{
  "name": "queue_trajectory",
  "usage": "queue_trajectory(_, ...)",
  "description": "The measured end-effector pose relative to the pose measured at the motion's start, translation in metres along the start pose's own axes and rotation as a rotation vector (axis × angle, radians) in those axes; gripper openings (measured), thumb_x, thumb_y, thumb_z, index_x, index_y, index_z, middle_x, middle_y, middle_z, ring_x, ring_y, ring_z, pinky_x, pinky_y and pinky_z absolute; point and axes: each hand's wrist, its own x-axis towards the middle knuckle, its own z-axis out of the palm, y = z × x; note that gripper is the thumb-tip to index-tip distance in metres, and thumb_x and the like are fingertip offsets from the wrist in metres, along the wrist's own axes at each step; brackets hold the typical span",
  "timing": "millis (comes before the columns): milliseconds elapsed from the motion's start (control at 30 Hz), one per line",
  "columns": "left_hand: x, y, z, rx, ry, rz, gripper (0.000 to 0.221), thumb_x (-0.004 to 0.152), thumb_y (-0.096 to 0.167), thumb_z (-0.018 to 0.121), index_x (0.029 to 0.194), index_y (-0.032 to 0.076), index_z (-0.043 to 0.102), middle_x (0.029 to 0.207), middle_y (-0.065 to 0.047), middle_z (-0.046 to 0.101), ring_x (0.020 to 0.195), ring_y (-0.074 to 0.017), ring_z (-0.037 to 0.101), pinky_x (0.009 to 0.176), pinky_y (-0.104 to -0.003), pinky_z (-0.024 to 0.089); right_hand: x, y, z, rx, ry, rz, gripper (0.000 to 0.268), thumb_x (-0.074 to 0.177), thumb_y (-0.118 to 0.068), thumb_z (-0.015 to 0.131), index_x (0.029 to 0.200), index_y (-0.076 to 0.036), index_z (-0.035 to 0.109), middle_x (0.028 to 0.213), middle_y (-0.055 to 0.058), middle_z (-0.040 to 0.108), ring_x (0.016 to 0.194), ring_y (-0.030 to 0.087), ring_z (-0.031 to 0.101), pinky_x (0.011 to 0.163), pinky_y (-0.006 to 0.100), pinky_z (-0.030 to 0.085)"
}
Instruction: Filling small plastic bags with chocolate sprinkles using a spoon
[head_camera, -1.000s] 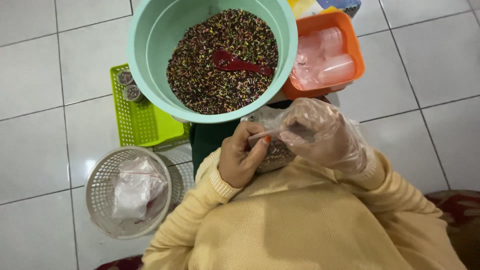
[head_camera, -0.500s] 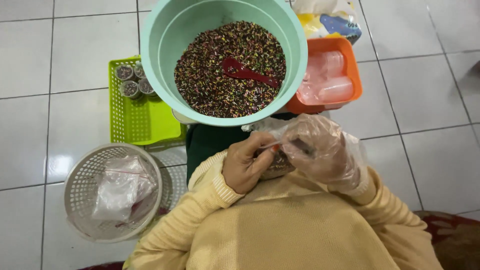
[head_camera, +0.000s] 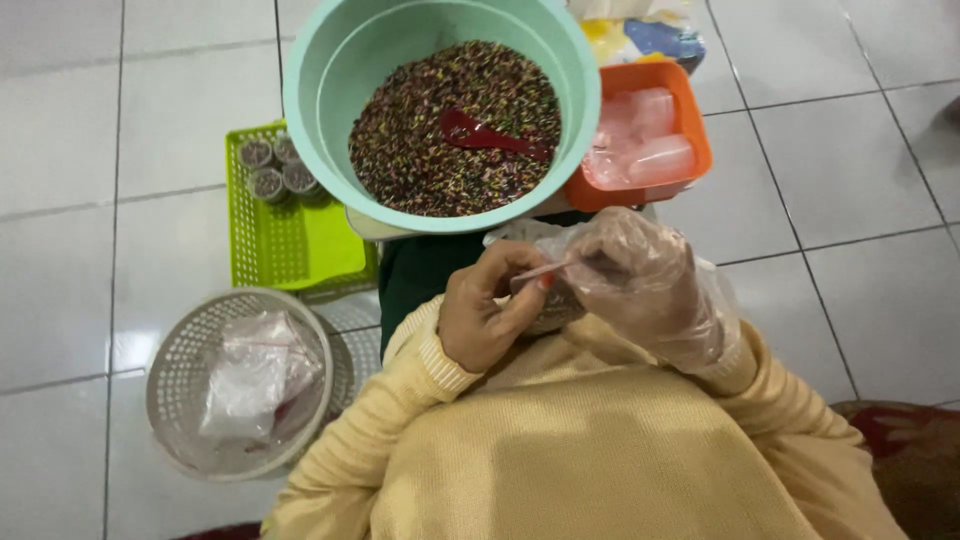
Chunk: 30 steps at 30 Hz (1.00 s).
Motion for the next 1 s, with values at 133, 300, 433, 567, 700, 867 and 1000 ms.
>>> queue_trajectory(133, 0.000, 0.004, 0.002, 0.023, -0.021, 0.034, 0.012, 0.089, 0.013, 0.073, 0.101, 0.013, 0.071, 0.072, -0.008, 0.070, 0.064, -0.0151, 0.067, 0.059, -0.031, 0.057, -0.002, -0.006, -0.004, 0.024, 0.042, -0.022, 0.014, 0.081, -0.003, 0.080, 0.083, -0.009, 0.068, 0.076, 0.010, 0.067, 0.068, 0.034, 0.069, 0.060, 0.035, 0.058)
queue_trajectory(300, 0.003, 0.015, 0.003, 0.190, 0.006, 0.204, 0.010, 0.087, 0.012, 0.076, 0.097, 0.013, 0.075, 0.089, -0.012, 0.071, 0.080, -0.0321, 0.074, 0.070, -0.038, 0.060, -0.006, -0.006, -0.010, 0.003, 0.064, -0.011, 0.014, 0.078, -0.005, 0.082, 0.082, -0.011, 0.069, 0.076, 0.009, 0.068, 0.070, 0.032, 0.071, 0.059, 0.035, 0.058)
queue_trajectory(433, 0.006, 0.027, -0.004, 0.300, -0.063, 0.240, 0.010, 0.087, 0.013, 0.073, 0.097, 0.017, 0.074, 0.094, -0.008, 0.073, 0.082, -0.0324, 0.074, 0.072, -0.037, 0.060, -0.008, -0.013, -0.018, -0.001, -0.004, -0.032, 0.012, 0.076, -0.011, 0.080, 0.084, -0.013, 0.071, 0.077, 0.008, 0.068, 0.073, 0.031, 0.069, 0.062, 0.039, 0.060)
queue_trajectory(567, 0.004, 0.025, -0.010, 0.511, -0.137, 0.322, 0.011, 0.086, 0.018, 0.072, 0.097, 0.021, 0.072, 0.097, -0.007, 0.070, 0.084, -0.0350, 0.072, 0.073, -0.044, 0.058, -0.012, -0.013, -0.017, -0.034, -0.019, -0.095, 0.012, 0.076, -0.013, 0.078, 0.087, -0.013, 0.071, 0.081, 0.008, 0.069, 0.077, 0.031, 0.070, 0.069, 0.039, 0.059)
queue_trajectory(700, 0.003, 0.022, -0.012, 0.558, -0.204, 0.297, 0.007, 0.088, 0.023, 0.070, 0.094, 0.019, 0.067, 0.093, -0.009, 0.069, 0.082, -0.0389, 0.070, 0.069, -0.048, 0.056, -0.008, -0.012, -0.015, -0.058, -0.031, -0.116, 0.015, 0.073, -0.010, 0.078, 0.087, -0.008, 0.071, 0.078, 0.017, 0.068, 0.078, 0.039, 0.069, 0.068, 0.044, 0.058)
queue_trajectory(867, 0.008, 0.023, -0.012, 0.502, -0.232, 0.327, 0.004, 0.090, 0.018, 0.065, 0.091, 0.016, 0.062, 0.086, -0.010, 0.062, 0.077, -0.0347, 0.064, 0.069, -0.044, 0.050, -0.017, 0.032, -0.004, 0.014, -0.111, -0.214, 0.009, 0.080, -0.010, 0.074, 0.086, -0.012, 0.069, 0.079, 0.006, 0.069, 0.071, 0.024, 0.067, 0.067, 0.035, 0.056)
queue_trajectory(1000, 0.011, 0.015, -0.010, 0.487, -0.255, 0.349, 0.007, 0.092, 0.014, 0.061, 0.098, 0.015, 0.063, 0.085, -0.010, 0.057, 0.075, -0.0318, 0.060, 0.068, -0.041, 0.044, -0.010, 0.040, -0.003, 0.016, -0.188, -0.264, 0.012, 0.082, 0.000, 0.066, 0.083, -0.011, 0.060, 0.074, 0.003, 0.064, 0.062, 0.016, 0.060, 0.059, 0.032, 0.051)
